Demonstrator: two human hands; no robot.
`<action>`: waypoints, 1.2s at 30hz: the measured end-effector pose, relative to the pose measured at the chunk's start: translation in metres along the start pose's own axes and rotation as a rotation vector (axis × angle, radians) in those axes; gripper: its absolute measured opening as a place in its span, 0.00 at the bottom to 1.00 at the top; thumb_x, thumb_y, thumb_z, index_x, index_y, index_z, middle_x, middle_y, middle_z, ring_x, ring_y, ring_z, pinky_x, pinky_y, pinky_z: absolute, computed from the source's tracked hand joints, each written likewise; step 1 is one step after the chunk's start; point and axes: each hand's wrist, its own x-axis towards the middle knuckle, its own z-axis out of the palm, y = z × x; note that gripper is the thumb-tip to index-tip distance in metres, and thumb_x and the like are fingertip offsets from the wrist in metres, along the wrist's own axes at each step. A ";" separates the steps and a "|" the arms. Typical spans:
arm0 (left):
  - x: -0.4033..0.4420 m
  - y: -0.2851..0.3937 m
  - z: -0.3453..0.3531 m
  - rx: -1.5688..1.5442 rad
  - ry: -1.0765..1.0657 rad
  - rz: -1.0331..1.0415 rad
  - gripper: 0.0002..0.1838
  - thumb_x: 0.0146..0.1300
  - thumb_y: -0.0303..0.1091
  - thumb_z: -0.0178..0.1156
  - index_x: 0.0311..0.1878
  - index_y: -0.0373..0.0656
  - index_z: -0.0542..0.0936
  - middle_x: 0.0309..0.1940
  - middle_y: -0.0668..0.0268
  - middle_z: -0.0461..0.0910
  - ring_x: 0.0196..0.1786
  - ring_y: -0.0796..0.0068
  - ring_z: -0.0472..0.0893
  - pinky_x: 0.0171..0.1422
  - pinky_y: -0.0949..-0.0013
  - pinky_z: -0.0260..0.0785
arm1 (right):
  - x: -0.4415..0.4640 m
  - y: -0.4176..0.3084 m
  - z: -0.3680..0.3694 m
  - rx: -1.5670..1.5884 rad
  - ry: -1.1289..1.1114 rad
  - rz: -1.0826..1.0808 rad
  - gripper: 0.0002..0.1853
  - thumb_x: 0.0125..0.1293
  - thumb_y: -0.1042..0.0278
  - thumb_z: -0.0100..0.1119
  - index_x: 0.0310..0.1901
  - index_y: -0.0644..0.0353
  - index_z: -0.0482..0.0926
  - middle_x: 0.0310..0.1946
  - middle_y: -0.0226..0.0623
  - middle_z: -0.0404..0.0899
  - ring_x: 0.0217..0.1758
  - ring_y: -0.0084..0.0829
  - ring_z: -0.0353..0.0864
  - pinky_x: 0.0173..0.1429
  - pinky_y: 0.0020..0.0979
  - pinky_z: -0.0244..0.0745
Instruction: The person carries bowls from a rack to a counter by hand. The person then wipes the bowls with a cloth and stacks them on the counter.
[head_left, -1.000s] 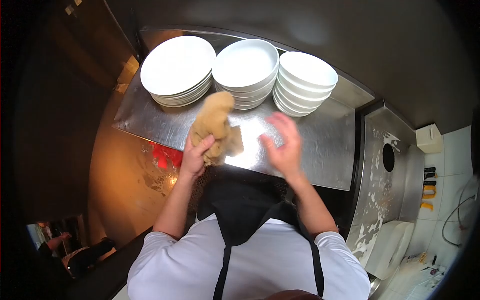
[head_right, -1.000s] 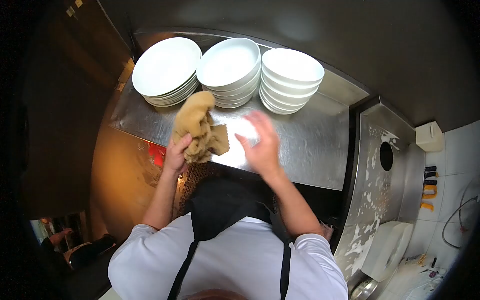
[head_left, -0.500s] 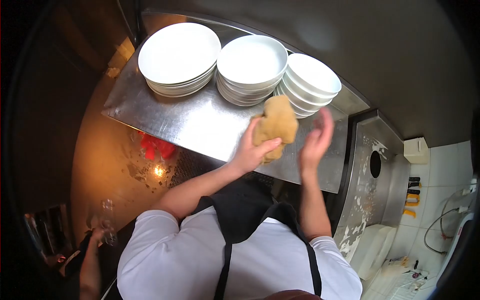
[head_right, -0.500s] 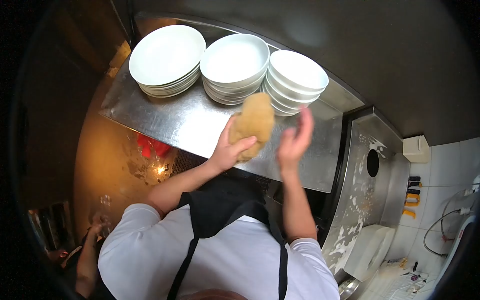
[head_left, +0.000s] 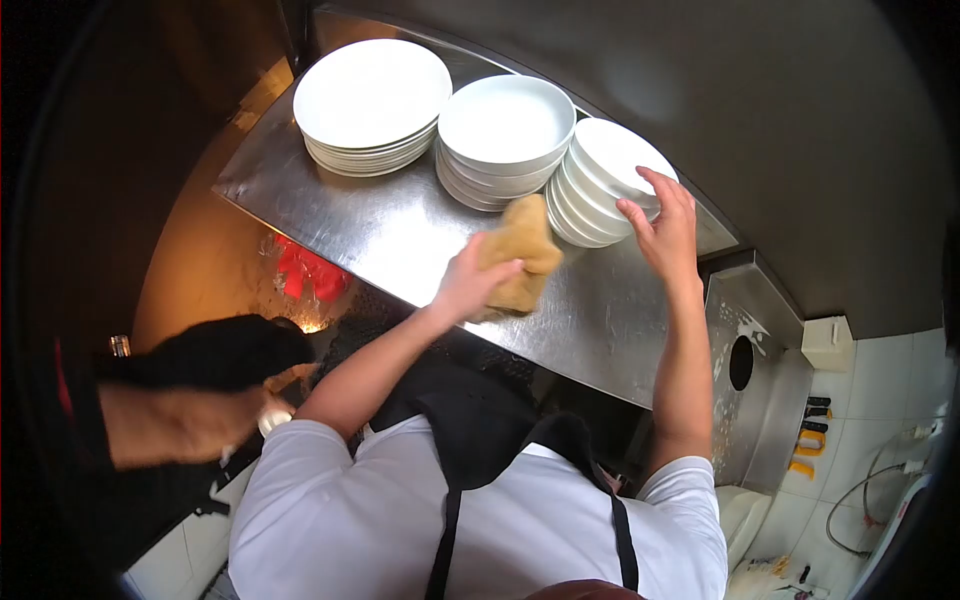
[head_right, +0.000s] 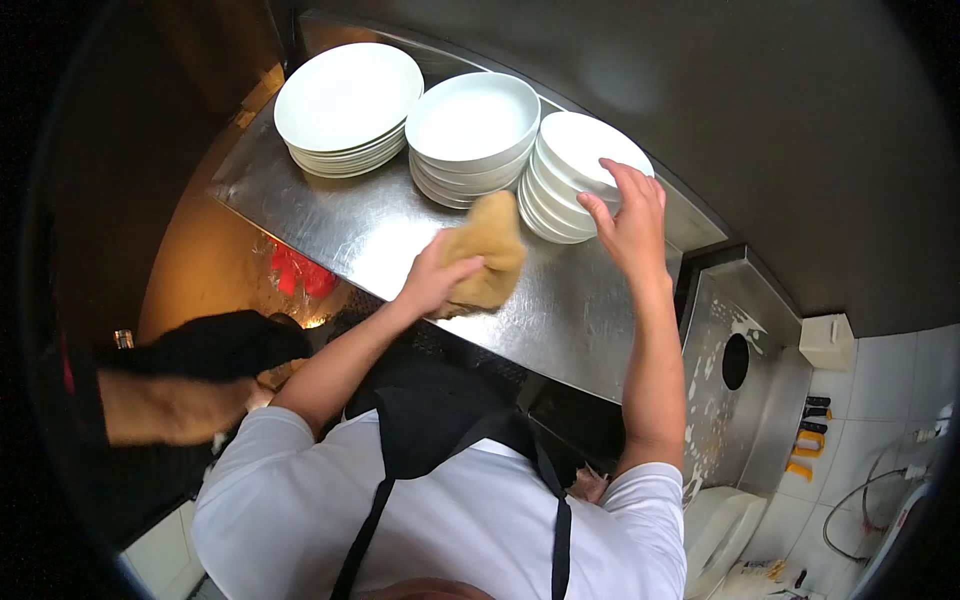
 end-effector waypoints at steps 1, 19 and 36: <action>-0.004 -0.002 -0.013 -0.088 0.066 0.036 0.29 0.62 0.42 0.70 0.61 0.36 0.73 0.52 0.57 0.82 0.53 0.70 0.82 0.59 0.65 0.75 | 0.004 0.004 0.001 -0.013 -0.033 -0.022 0.25 0.62 0.51 0.70 0.54 0.59 0.81 0.49 0.46 0.83 0.52 0.45 0.81 0.68 0.43 0.64; -0.013 -0.030 -0.064 0.117 0.428 0.164 0.27 0.64 0.43 0.69 0.60 0.37 0.75 0.52 0.59 0.82 0.54 0.71 0.81 0.60 0.66 0.73 | 0.075 0.038 -0.015 0.023 0.458 0.038 0.33 0.67 0.36 0.60 0.14 0.58 0.77 0.13 0.46 0.73 0.16 0.52 0.69 0.25 0.43 0.69; -0.015 -0.023 -0.051 0.221 0.442 0.232 0.27 0.66 0.43 0.67 0.60 0.35 0.74 0.52 0.58 0.82 0.53 0.68 0.81 0.60 0.65 0.72 | -0.148 0.150 0.051 -0.489 0.448 0.180 0.26 0.58 0.48 0.71 0.13 0.56 0.74 0.13 0.39 0.74 0.18 0.43 0.72 0.31 0.44 0.66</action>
